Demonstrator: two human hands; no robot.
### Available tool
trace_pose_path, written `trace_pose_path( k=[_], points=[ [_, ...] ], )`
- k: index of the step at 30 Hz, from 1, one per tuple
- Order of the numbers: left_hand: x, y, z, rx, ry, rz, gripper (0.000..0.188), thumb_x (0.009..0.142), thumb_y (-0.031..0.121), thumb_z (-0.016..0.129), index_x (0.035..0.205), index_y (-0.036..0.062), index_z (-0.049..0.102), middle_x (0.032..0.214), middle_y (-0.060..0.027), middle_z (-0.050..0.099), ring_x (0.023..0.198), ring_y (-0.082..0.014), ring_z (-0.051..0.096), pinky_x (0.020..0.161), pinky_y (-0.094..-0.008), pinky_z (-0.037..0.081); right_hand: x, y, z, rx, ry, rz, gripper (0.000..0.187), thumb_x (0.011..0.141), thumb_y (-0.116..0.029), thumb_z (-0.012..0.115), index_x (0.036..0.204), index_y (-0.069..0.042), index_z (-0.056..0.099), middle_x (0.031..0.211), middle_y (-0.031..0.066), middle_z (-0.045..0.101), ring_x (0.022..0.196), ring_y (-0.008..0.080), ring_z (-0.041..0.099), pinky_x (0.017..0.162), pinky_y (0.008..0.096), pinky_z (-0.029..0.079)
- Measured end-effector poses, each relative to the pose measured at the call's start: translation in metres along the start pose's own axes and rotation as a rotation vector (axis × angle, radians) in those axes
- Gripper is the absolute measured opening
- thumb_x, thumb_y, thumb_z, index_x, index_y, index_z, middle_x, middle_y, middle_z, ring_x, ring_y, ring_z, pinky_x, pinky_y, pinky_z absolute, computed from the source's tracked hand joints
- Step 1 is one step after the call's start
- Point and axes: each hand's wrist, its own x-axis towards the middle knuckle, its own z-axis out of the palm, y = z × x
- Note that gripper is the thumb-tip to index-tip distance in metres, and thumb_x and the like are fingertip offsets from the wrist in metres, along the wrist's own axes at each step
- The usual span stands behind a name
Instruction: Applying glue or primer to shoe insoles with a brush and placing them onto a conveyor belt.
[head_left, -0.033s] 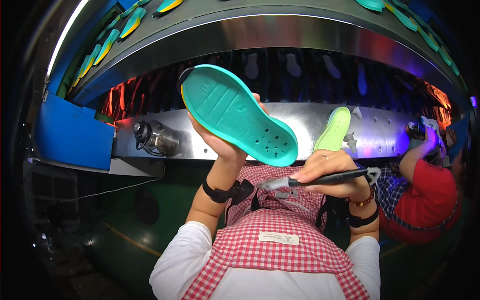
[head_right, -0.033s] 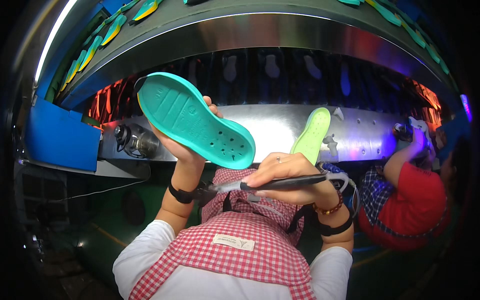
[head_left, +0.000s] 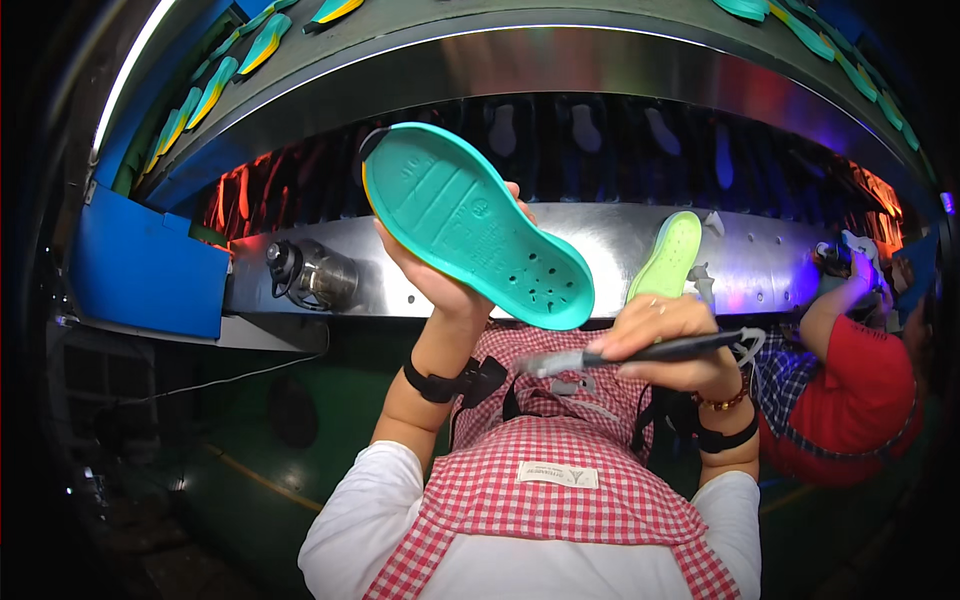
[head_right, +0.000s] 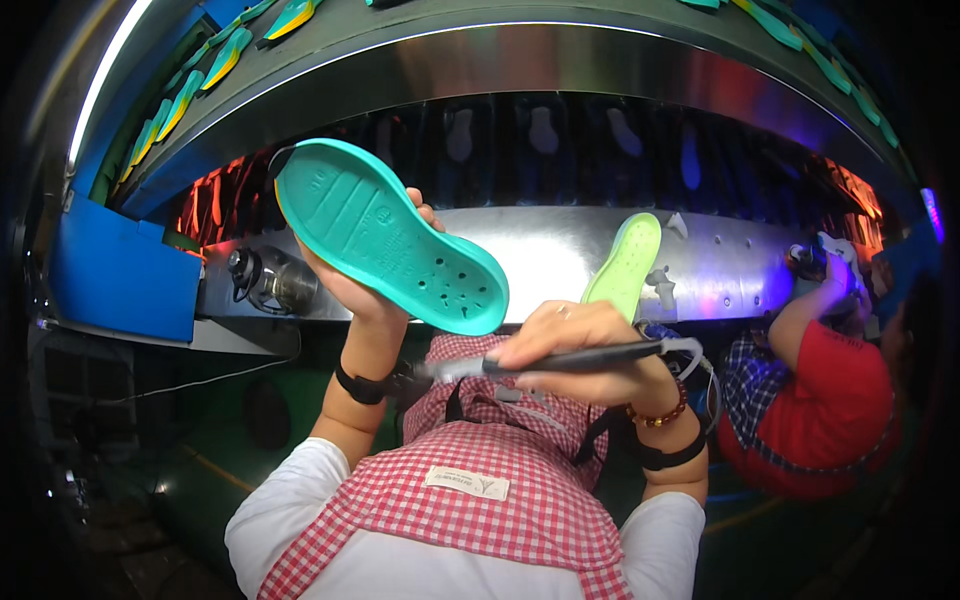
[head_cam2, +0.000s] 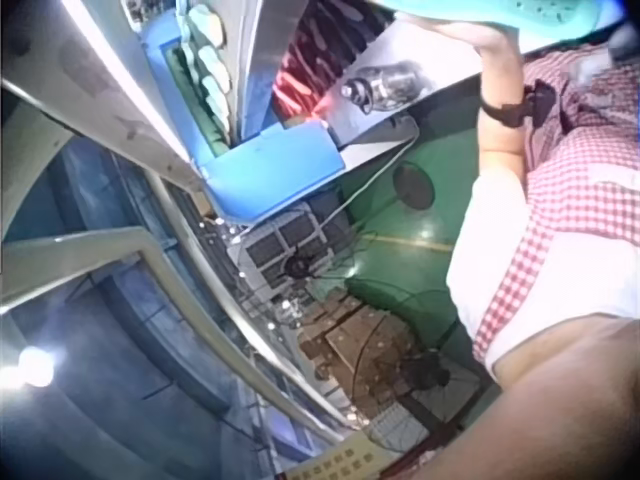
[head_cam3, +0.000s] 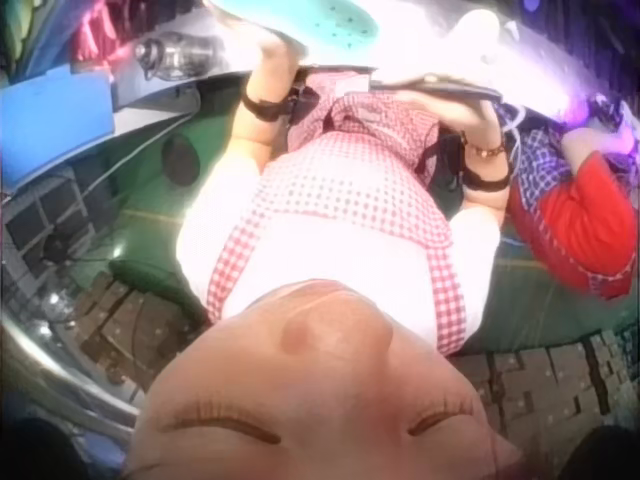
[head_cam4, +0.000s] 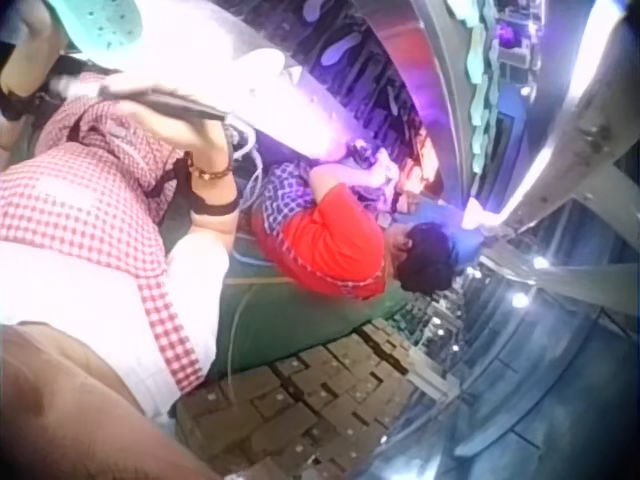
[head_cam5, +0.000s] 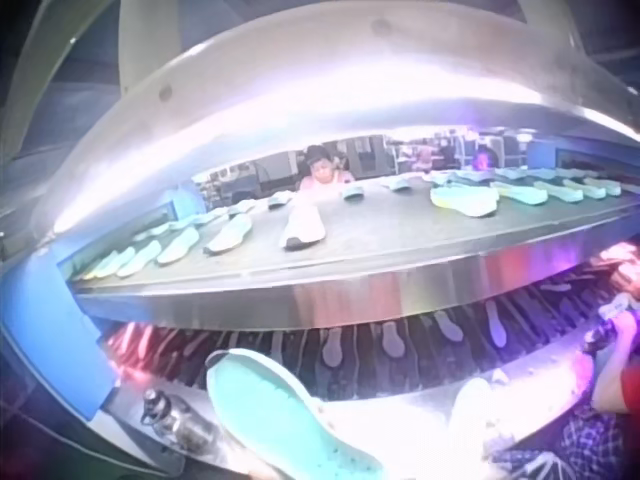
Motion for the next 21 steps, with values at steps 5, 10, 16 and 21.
trace_pose_path(
  k=[5, 10, 16, 21],
  points=[
    [0.002, -0.001, 0.005, 0.153, 0.021, 0.024, 0.087, 0.076, 0.074, 0.027, 0.116, 0.0001, 0.048, 0.107, -0.0218, 0.054, 0.089, -0.0326, 0.055, 0.078, -0.0440, 0.045, -0.002, 0.013, 0.000, -0.191, 0.135, 0.112, 0.023, 0.068, 0.003, 0.068, 0.091, 0.000, 0.066, 0.088, 0.0120, 0.065, 0.083, 0.0192, 0.060, 0.075, 0.0279, 0.047],
    [0.001, 0.005, 0.008, 0.039, -0.061, -0.103, 0.088, 0.077, 0.073, 0.029, 0.126, 0.0008, 0.039, 0.120, -0.0235, 0.046, 0.102, -0.0340, 0.051, 0.087, -0.0465, 0.042, -0.006, 0.014, -0.001, 0.287, 0.275, 0.243, 0.022, 0.072, 0.004, 0.064, 0.093, 0.003, 0.063, 0.096, 0.0165, 0.063, 0.089, 0.0213, 0.061, 0.081, 0.0284, 0.048],
    [-0.036, -0.031, 0.035, -0.005, 0.114, -0.211, 0.070, 0.088, 0.053, 0.027, 0.137, 0.0037, 0.022, 0.134, -0.0214, 0.033, 0.113, -0.0355, 0.046, 0.092, -0.0477, 0.040, 0.005, 0.007, 0.018, 0.621, 0.462, 0.361, 0.018, 0.075, 0.003, 0.062, 0.093, 0.005, 0.061, 0.093, 0.0182, 0.063, 0.090, 0.0232, 0.061, 0.081, 0.0312, 0.049],
    [-0.031, -0.012, -0.007, 0.221, -0.006, -0.406, 0.060, 0.085, 0.046, 0.038, 0.126, 0.0016, 0.041, 0.113, -0.0203, 0.054, 0.101, -0.0320, 0.055, 0.084, -0.0425, 0.047, 0.006, -0.014, 0.005, 0.125, 0.057, 0.310, 0.020, 0.074, 0.006, 0.063, 0.094, 0.004, 0.063, 0.094, 0.0151, 0.065, 0.085, 0.0181, 0.063, 0.077, 0.0258, 0.050]
  ],
)
